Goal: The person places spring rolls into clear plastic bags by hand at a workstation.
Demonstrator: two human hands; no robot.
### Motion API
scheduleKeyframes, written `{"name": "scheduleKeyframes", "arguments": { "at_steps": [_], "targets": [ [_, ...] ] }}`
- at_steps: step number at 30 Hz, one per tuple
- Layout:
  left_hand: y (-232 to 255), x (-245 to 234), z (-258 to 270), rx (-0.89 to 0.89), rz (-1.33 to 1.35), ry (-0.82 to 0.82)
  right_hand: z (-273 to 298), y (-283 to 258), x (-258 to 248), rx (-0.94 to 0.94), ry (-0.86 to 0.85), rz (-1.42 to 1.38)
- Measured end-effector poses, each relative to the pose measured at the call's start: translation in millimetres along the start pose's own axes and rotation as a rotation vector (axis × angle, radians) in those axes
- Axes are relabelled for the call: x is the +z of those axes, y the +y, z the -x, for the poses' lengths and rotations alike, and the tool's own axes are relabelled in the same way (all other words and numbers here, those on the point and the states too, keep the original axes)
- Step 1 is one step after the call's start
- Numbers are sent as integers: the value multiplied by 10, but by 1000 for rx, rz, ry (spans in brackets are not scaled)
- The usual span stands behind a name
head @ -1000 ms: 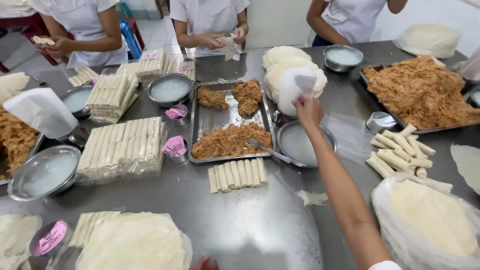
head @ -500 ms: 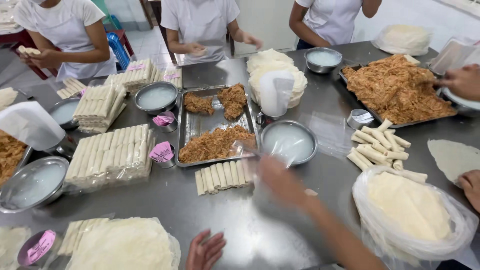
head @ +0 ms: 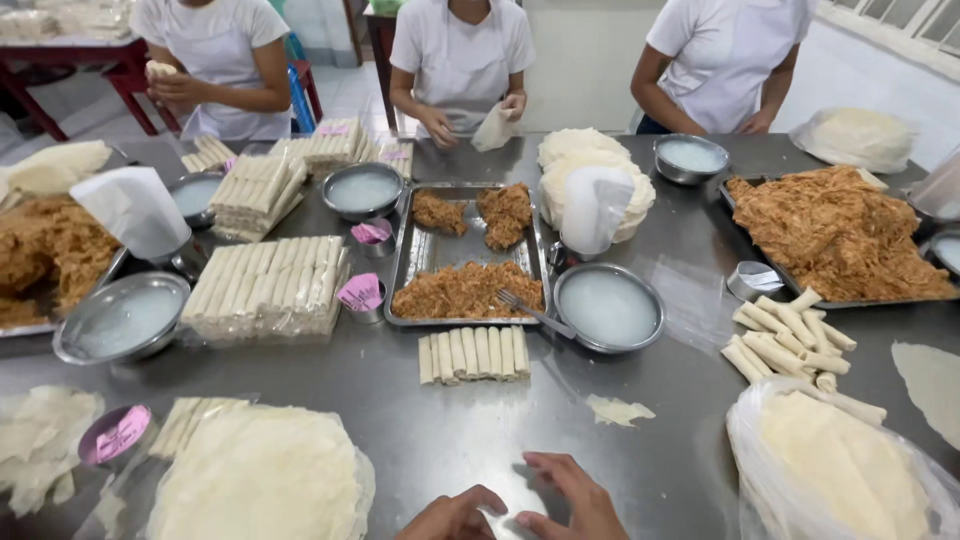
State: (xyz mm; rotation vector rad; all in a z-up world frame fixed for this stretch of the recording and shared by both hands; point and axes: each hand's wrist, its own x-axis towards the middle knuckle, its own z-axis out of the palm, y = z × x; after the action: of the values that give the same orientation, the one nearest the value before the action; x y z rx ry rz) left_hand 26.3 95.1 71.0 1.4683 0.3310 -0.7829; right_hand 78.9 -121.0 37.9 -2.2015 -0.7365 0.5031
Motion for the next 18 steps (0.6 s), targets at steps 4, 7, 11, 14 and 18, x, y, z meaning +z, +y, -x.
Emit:
{"name": "scheduleKeyframes", "arguments": {
  "at_steps": [4,7,11,14,18],
  "targets": [
    [52,30,-30,-93,-83,35,-147,312,-127,161,-175,-160],
    [-389,-38,-144,615,-555,322,0,-98,-333,320,63,-338],
    [-394,-57,-143,466,-429,336,-12,-17,-154,289,157,-574],
    [-357,-36,-187,379,-469,289,-99,57,-51,133,-169,-454],
    [-392,-51,-214,307,-500,276,-243,361,145,33,-154,-338]
  ]
}}
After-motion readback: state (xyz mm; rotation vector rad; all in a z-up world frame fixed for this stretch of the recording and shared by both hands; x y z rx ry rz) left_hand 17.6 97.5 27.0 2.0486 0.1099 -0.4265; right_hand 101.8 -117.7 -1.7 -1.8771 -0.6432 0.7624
